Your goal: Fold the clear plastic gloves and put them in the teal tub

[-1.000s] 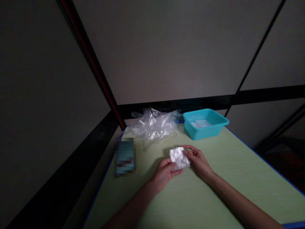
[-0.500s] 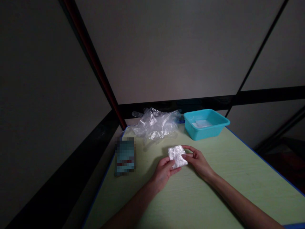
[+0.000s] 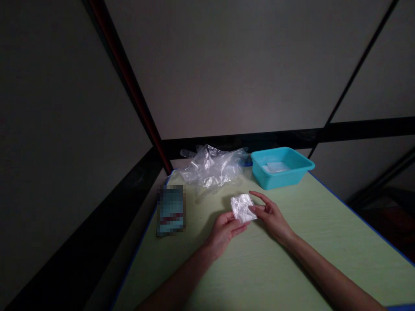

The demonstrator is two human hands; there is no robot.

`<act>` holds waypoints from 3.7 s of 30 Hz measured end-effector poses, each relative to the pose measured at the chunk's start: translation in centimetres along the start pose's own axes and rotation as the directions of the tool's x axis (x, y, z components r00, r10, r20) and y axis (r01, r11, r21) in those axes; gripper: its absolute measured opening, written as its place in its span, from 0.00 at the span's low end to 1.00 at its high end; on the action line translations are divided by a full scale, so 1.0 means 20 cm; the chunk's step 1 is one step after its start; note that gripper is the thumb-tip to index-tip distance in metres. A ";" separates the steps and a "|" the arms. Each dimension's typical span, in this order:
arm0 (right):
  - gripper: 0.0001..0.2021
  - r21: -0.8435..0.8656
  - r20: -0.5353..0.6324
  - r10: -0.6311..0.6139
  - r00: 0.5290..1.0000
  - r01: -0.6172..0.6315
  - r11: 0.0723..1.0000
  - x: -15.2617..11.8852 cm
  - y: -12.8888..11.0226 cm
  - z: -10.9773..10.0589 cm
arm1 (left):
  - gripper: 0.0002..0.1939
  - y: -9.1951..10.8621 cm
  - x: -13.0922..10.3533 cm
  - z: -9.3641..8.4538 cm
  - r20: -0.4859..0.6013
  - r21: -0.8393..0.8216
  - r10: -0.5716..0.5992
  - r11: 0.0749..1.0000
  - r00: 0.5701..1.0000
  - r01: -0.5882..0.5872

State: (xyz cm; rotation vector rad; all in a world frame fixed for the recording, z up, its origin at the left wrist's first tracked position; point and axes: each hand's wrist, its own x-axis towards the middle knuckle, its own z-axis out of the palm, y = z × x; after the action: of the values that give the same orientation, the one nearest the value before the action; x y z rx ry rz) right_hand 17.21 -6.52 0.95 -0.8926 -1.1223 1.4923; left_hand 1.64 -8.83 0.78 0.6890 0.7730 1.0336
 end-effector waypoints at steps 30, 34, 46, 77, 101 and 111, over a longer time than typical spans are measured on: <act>0.13 -0.175 0.123 -0.009 0.992 0.030 0.984 0.00 -0.02 -0.03 | 0.15 -0.02 0.02 -0.03 -0.101 0.042 0.046 0.998 0.994 -0.042; 0.13 -0.204 0.152 0.017 0.988 0.014 0.979 0.00 0.00 -0.04 | 0.15 -0.02 0.04 -0.05 -0.204 0.030 0.114 0.993 0.972 -0.110; 0.15 -0.314 0.193 0.020 0.981 0.043 0.948 -0.02 -0.03 -0.01 | 0.16 0.02 0.05 -0.05 -0.235 0.016 0.157 0.987 0.959 -0.158; 0.18 -0.305 0.142 -0.051 0.988 0.093 0.948 0.06 -0.36 -0.13 | 0.10 0.12 0.27 0.02 -0.221 0.060 0.221 0.975 0.950 -0.213; 0.14 -0.358 -0.114 -0.404 0.908 0.342 0.869 0.45 -0.64 -0.49 | 0.12 0.12 0.81 0.36 -0.144 0.180 0.252 0.958 0.957 -0.225; 0.13 -0.440 -0.094 -0.470 0.878 0.387 0.811 0.42 -0.69 -0.54 | 0.13 0.12 0.78 0.36 -0.034 0.127 0.320 0.941 0.947 -0.314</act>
State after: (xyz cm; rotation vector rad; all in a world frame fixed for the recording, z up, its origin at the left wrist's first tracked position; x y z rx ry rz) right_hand 29.50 4.50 11.21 -0.9617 -1.4031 0.7836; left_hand 11.21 5.52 3.20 0.9134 0.7921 1.3105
